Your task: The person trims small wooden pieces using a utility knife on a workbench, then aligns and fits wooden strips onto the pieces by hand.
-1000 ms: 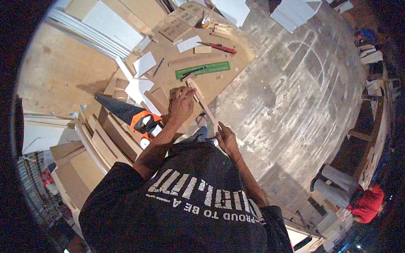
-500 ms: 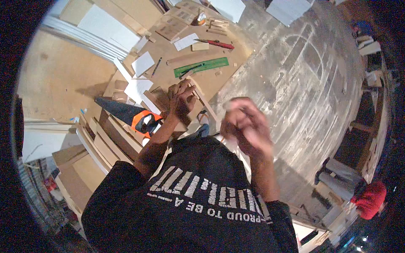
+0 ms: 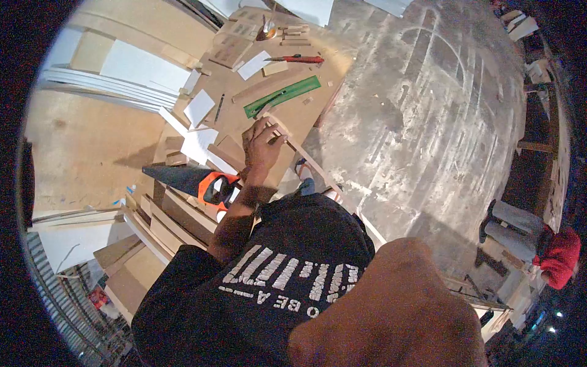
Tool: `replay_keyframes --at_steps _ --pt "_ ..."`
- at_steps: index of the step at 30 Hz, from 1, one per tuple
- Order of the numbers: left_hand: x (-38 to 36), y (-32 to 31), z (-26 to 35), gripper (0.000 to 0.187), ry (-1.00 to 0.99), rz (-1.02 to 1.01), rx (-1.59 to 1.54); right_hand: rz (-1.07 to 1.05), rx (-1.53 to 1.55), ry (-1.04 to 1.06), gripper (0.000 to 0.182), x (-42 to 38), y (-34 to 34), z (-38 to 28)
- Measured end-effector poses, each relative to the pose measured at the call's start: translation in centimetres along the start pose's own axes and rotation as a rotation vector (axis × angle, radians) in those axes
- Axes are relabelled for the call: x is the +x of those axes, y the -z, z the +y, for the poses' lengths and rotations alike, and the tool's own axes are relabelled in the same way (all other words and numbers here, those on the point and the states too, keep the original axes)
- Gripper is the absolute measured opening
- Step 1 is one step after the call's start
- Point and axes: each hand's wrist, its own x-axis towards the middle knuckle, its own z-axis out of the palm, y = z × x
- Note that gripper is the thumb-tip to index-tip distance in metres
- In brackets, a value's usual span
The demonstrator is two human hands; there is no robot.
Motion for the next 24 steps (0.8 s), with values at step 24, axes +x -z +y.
replay_keyframes --at_steps 24 --pt "-0.3 -0.8 0.3 0.042 0.033 0.001 0.056 0.058 -0.116 0.039 0.019 -3.0 -1.3 1.4"
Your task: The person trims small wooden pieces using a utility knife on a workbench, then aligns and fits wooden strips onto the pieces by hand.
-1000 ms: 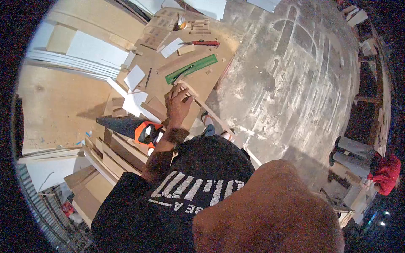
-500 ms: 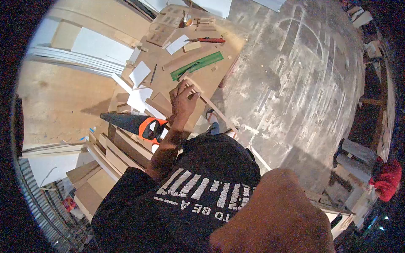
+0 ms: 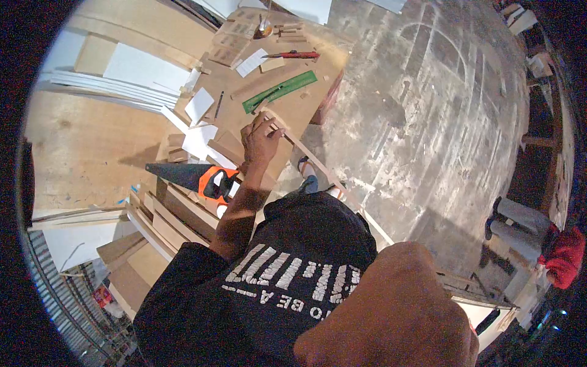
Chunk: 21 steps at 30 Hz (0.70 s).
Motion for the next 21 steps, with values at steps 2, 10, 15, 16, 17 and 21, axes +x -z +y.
replay_keyframes --at_steps 2,10,15,16,17,21 --pt "0.1 -0.2 -0.1 0.047 -0.002 -0.019 0.024 0.017 -0.013 0.004 0.02 -0.3 -0.1 -0.1" --pt "0.3 1.2 1.3 0.066 0.204 -0.092 -0.005 1.186 -0.868 -0.088 0.032 -9.5 4.3 -0.4" --pt "0.3 1.2 1.6 0.065 0.212 -0.127 0.072 1.243 -1.821 -0.882 0.043 -26.9 17.9 9.5" --pt "0.4 1.4 1.7 0.065 0.22 -0.138 0.115 1.256 -1.806 -0.922 0.046 -28.3 18.7 11.0" --pt "0.5 1.8 2.1 0.064 0.25 -0.152 0.103 1.22 -1.885 -0.797 0.045 -29.5 19.3 12.2" --pt "0.1 2.4 3.0 0.06 0.289 -0.13 0.068 1.233 -1.768 -0.748 0.034 -28.7 19.3 12.6"
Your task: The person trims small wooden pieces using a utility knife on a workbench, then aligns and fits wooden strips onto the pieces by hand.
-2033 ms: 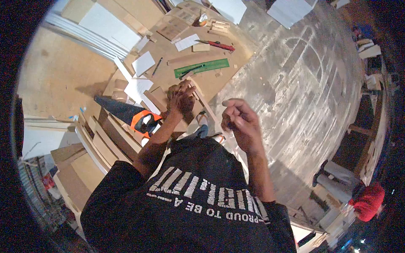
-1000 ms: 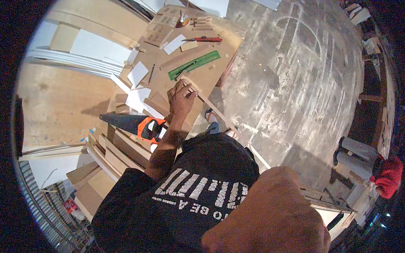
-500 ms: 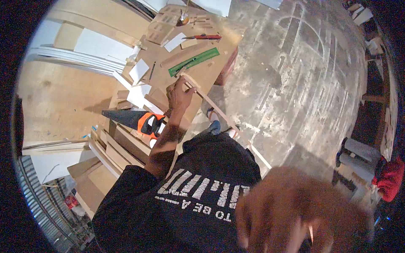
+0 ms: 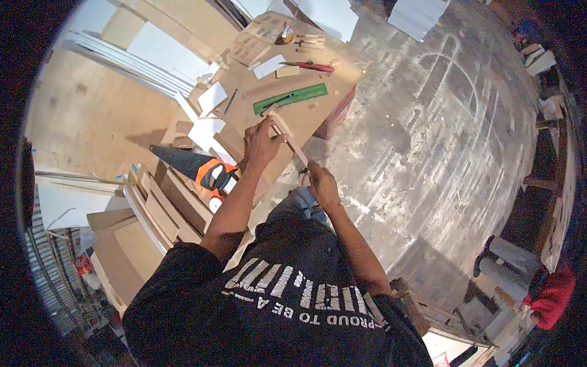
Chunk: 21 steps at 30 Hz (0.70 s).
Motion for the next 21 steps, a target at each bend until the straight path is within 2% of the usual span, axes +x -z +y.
replay_keyframes --at_steps 3,4,5,7,8,16,17,19,21 --pt "0.2 -0.8 -0.8 0.059 -0.026 0.013 0.015 -0.033 0.06 0.005 0.035 0.5 -0.5 1.4" --pt "0.6 -1.1 -0.9 0.059 -0.035 0.014 0.023 0.035 0.133 0.052 0.036 0.5 -0.5 0.8" --pt "1.0 -1.3 -1.1 0.059 -0.04 0.017 0.026 -0.039 0.065 -0.023 0.036 0.5 -0.1 0.5" --pt "0.8 -0.6 -0.6 0.06 -0.045 0.007 0.035 0.001 0.112 0.011 0.036 0.6 -0.2 0.3" --pt "0.7 -0.2 -0.4 0.063 -0.003 -0.066 0.022 -0.031 0.103 -0.02 0.034 0.7 0.0 0.3" --pt "0.4 -2.0 -1.7 0.05 -0.159 0.203 -0.029 -0.151 0.086 -0.224 0.031 1.0 0.8 -1.3" --pt "0.3 -2.3 -1.8 0.049 -0.187 0.251 -0.009 -0.108 0.127 -0.16 0.032 1.0 0.5 -0.9" --pt "0.1 -2.5 -1.4 0.048 -0.057 0.164 -0.085 -0.026 0.209 -0.031 0.034 0.7 -0.6 0.9" --pt "0.1 -1.9 -0.8 0.05 0.069 0.044 -0.165 -0.116 0.166 -0.182 0.033 0.8 -0.6 1.5"
